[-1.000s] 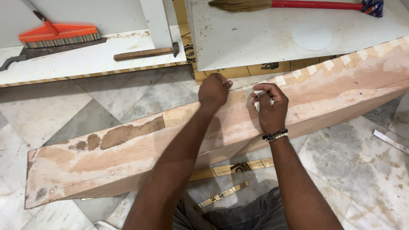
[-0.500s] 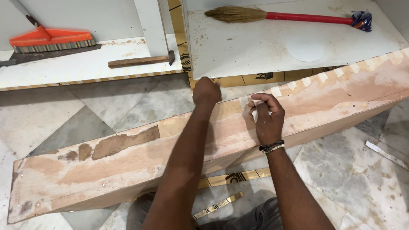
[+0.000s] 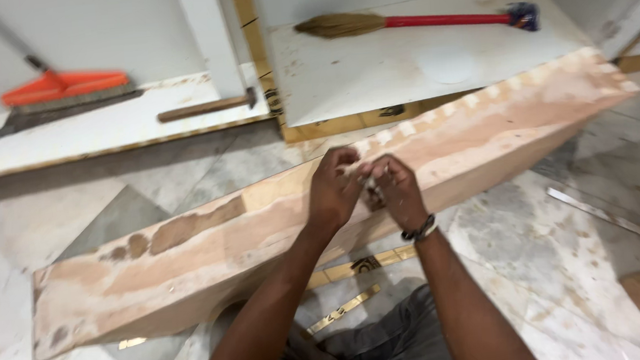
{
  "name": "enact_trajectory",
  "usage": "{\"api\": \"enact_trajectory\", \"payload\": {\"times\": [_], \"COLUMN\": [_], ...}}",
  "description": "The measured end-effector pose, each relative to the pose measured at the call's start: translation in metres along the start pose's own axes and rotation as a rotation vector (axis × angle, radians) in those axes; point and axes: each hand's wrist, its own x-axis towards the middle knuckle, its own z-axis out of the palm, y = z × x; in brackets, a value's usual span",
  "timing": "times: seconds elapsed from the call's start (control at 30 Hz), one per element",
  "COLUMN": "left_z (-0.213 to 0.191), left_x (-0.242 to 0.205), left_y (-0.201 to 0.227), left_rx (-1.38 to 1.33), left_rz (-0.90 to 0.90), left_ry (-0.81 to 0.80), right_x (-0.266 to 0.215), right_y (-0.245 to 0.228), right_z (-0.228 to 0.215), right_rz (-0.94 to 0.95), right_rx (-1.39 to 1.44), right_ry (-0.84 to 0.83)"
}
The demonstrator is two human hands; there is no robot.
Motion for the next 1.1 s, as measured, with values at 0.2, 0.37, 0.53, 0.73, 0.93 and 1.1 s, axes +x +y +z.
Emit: {"api": "enact_trajectory", "payload": {"times": [0.2, 0.37, 0.53, 0.73, 0.93, 1.1], "left_z": [-0.027, -0.056, -0.05, -0.051, -0.071, -0.097], "left_x": [-0.064, -0.082, -0.088, -0.09, -0.109, -0.12], "left_y": [0.004, -0.004, -0.018, -0.031, -0.035, -0.034], "left_rx": [0.176, 1.179, 1.227, 1.332, 1.281, 1.301], "left_rz": [0.34, 0.109, 0.155, 0.223, 0.354, 0.277], "left_ry": [-0.298, -0.324, -0.312, -0.284, -0.284, -0.43], "right_x": [-0.092, -0.132, -0.097, -0.018, -0.033, -0.076], "right_y": [0.006, 0.012, 0.027, 0.022, 0.027, 0.014], "right_z": [-0.047, -0.136, -0.169, -0.163, -0.139, -0.116], "right_rz": [0.148, 0.202, 0.346, 0.611, 0.506, 0.526], "right_rx": [0.194, 0.183, 0.046, -0.093, -0.052, -0.075], "right_ry": [0.206, 0.535, 0.633, 0.593, 0.7, 0.706]}}
